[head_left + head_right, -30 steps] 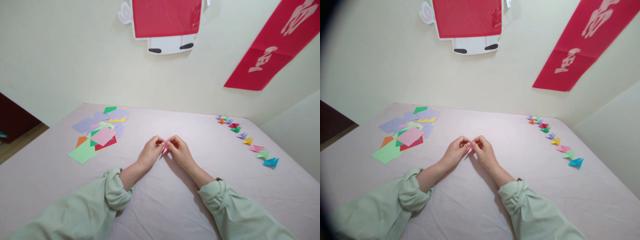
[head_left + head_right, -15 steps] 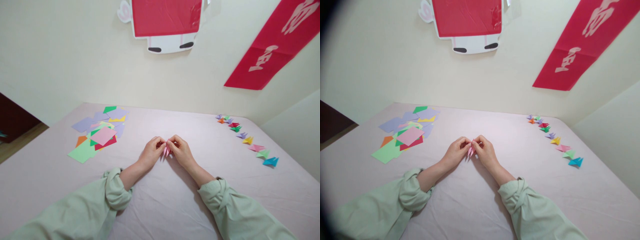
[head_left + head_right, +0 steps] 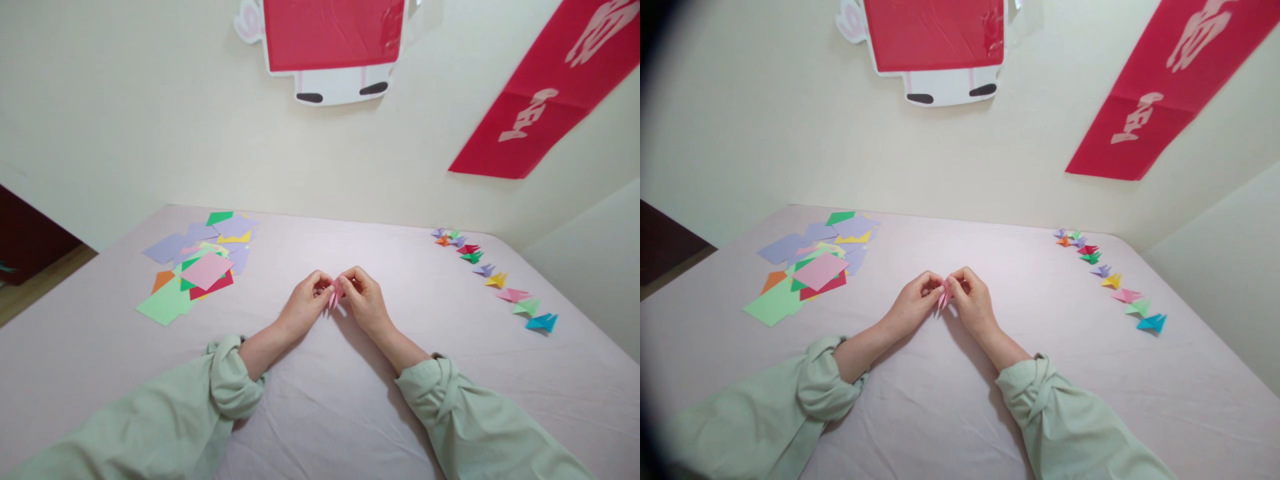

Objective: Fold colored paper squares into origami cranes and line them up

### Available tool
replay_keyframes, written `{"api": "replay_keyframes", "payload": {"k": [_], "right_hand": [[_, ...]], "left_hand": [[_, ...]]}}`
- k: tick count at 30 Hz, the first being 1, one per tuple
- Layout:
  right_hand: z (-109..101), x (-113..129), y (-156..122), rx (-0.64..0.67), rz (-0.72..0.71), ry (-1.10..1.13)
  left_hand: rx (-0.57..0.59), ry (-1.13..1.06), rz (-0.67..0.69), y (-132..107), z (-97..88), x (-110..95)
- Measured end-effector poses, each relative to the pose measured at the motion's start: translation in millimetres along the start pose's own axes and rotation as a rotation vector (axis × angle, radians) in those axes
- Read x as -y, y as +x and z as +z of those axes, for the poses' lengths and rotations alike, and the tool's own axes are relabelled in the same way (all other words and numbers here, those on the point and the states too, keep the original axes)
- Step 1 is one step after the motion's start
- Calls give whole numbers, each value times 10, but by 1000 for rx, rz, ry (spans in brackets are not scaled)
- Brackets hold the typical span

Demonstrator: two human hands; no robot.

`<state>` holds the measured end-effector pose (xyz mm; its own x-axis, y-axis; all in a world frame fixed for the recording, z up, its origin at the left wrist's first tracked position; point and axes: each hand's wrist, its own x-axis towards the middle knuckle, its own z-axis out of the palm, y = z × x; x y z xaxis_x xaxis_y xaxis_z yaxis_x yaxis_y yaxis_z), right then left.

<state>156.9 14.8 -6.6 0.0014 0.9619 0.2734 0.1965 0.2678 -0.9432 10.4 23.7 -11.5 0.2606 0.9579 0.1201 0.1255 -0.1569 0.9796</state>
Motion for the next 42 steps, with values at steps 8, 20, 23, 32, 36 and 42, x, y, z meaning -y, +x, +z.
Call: {"api": "replay_keyframes", "payload": {"k": [8, 20, 23, 32, 36, 42], "right_hand": [[6, -78, 5, 50, 1, -78], [9, -67, 21, -10, 19, 43], [13, -64, 11, 13, 19, 53], [-2, -104, 31, -15, 38, 13], [-14, -141, 49, -39, 35, -6], [-20, -93, 38, -20, -66, -126]], "left_hand": [[-46, -17, 7, 11, 1, 21], [-40, 19, -56, -10, 25, -10], [-24, 37, -52, -5, 9, -30], [-30, 1, -35, 10, -5, -1], [-22, 13, -34, 19, -12, -12], [29, 4, -56, 33, -20, -34]]}}
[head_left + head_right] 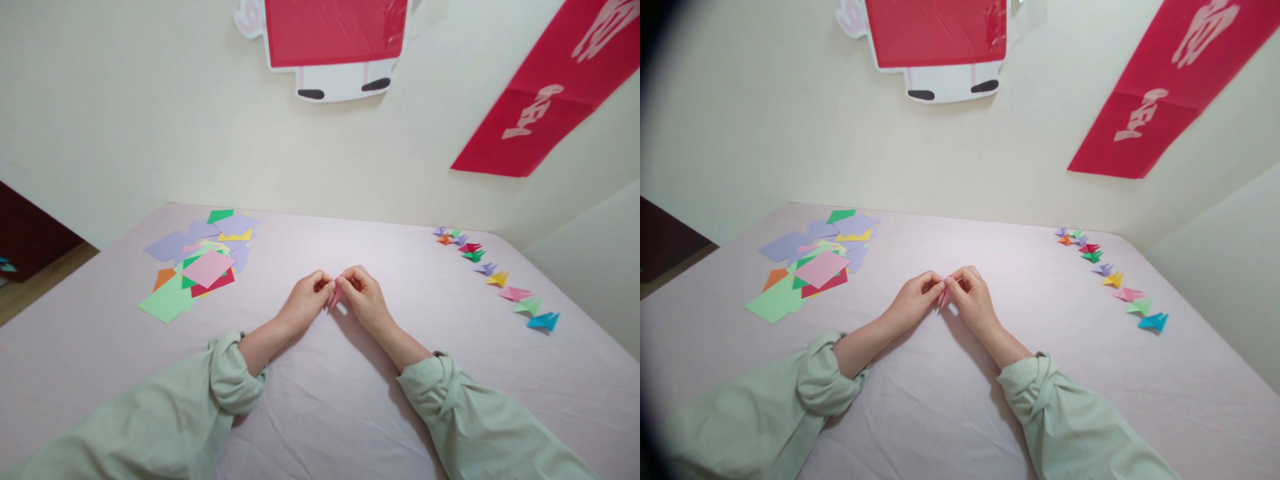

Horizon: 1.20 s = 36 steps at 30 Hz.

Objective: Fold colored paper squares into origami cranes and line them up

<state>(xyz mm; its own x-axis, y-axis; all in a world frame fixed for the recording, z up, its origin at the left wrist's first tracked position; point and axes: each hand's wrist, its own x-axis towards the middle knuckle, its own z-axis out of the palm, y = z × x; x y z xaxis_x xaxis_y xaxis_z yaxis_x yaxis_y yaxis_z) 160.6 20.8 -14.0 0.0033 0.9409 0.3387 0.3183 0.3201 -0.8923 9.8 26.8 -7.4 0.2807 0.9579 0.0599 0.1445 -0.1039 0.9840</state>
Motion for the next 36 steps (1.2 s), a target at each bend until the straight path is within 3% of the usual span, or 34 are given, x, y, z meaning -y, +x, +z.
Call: {"api": "replay_keyframes", "payload": {"k": [3, 10, 20, 36], "right_hand": [[9, 18, -7, -9, 5, 23], [29, 11, -14, 65, 161, 244], [8, -8, 1, 28, 128, 224], [25, 13, 6, 82, 176, 238]], "left_hand": [[-19, -21, 9, 9, -9, 32], [-147, -81, -15, 24, -21, 41], [-31, -34, 0, 1, -41, 8], [-3, -75, 1, 1, -27, 44]]}}
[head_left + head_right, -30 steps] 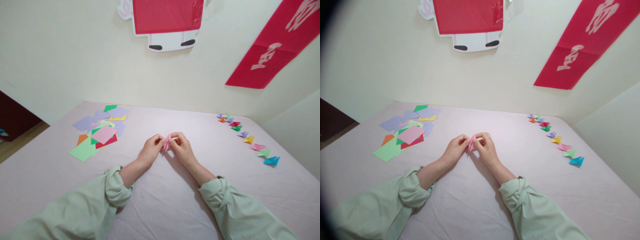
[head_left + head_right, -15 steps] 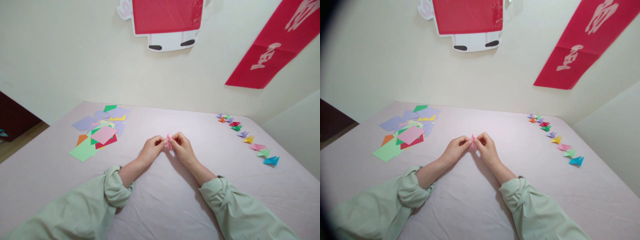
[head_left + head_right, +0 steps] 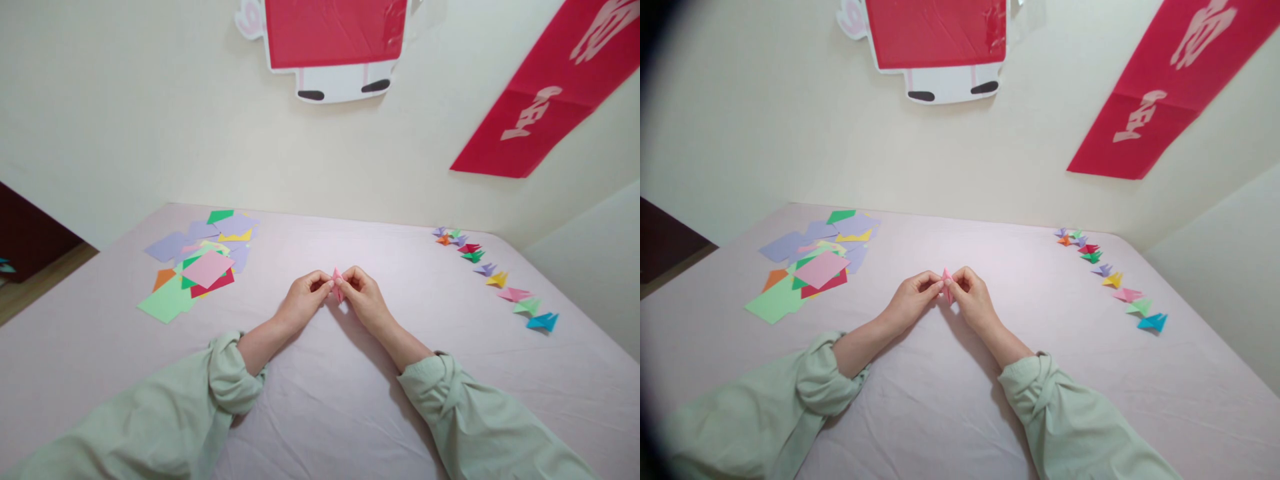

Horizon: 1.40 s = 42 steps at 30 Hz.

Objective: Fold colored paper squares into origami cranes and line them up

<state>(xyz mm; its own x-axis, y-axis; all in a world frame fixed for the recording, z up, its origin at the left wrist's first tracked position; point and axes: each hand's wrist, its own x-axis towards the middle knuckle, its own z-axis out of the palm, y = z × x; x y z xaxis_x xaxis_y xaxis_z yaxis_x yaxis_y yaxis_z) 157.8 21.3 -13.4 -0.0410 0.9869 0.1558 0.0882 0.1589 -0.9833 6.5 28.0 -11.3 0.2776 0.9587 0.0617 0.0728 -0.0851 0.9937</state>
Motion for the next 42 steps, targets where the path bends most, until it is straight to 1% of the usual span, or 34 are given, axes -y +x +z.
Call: {"api": "replay_keyframes", "payload": {"k": [2, 7, 11, 17, 19, 25, 33, 38, 42], "right_hand": [[-8, 0, -2, 3, -10, -15], [-10, 9, -23, 54, -49, -97], [2, 50, -36, 78, -53, -136], [13, 83, -37, 163, -41, -131], [9, 76, -39, 165, -40, -144], [-6, 73, -54, 197, -13, -156], [0, 124, -62, 294, -21, -154], [3, 114, -64, 282, -3, -149], [10, 112, -62, 267, 0, -147]], "left_hand": [[-2, 3, 2, 5, -1, -9], [-55, -6, 13, 6, -11, -58], [-44, -43, 20, 4, -21, -66], [-123, -115, -14, 21, -23, -62], [-113, -107, -17, 22, -25, -62], [-3, -118, -13, 5, -30, -70], [-64, -70, -9, 4, -43, -106], [-88, -51, -13, 19, -64, -101], [-51, -61, -6, 18, -57, -100]]}}
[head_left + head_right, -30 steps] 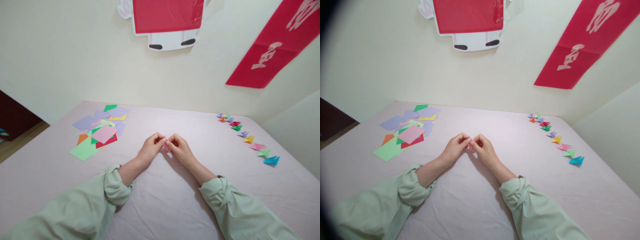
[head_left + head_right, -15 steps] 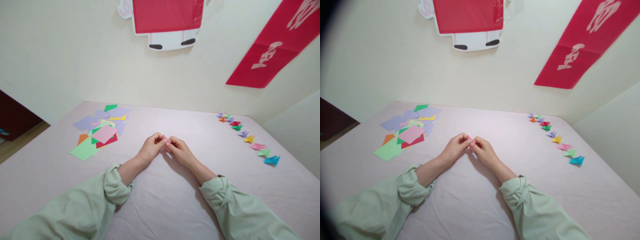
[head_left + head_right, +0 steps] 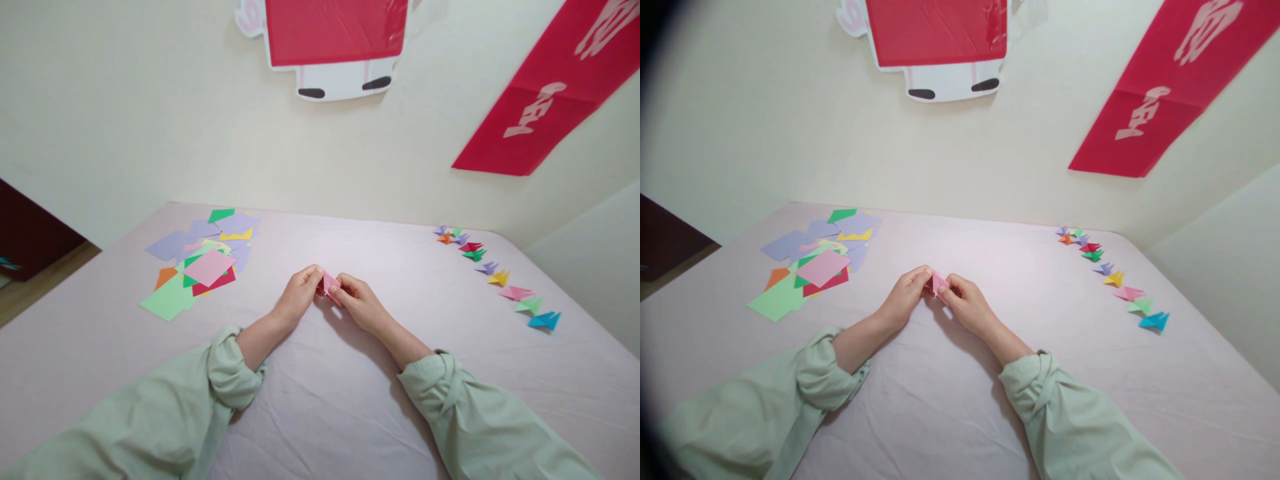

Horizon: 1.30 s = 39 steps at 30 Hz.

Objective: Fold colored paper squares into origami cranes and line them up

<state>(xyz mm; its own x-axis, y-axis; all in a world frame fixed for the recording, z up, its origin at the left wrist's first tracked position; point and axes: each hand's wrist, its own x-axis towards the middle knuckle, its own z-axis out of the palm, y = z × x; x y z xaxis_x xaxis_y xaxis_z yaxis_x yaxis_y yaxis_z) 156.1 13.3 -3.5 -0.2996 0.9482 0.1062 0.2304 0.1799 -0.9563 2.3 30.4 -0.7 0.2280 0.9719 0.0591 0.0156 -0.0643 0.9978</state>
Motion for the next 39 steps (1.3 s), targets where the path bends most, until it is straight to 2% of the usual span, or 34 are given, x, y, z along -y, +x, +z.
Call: {"api": "replay_keyframes", "payload": {"k": [4, 12, 20, 29, 35, 39], "right_hand": [[6, 1, 5, 7, -4, -23], [-2, -45, 9, -18, 12, -30], [-5, -48, 10, 8, 1, 20], [-1, -70, 28, -102, -12, -9], [3, -50, 24, -83, 9, -19], [6, -28, 21, -66, 22, -2]], "left_hand": [[30, -22, -18, -8, 11, 16], [15, -46, -27, 3, -23, 9], [0, -130, -55, 32, -25, 87], [60, 51, -43, 2, 6, 10], [12, 112, -39, -6, 20, 52], [13, 72, -49, -11, 24, 61]]}}
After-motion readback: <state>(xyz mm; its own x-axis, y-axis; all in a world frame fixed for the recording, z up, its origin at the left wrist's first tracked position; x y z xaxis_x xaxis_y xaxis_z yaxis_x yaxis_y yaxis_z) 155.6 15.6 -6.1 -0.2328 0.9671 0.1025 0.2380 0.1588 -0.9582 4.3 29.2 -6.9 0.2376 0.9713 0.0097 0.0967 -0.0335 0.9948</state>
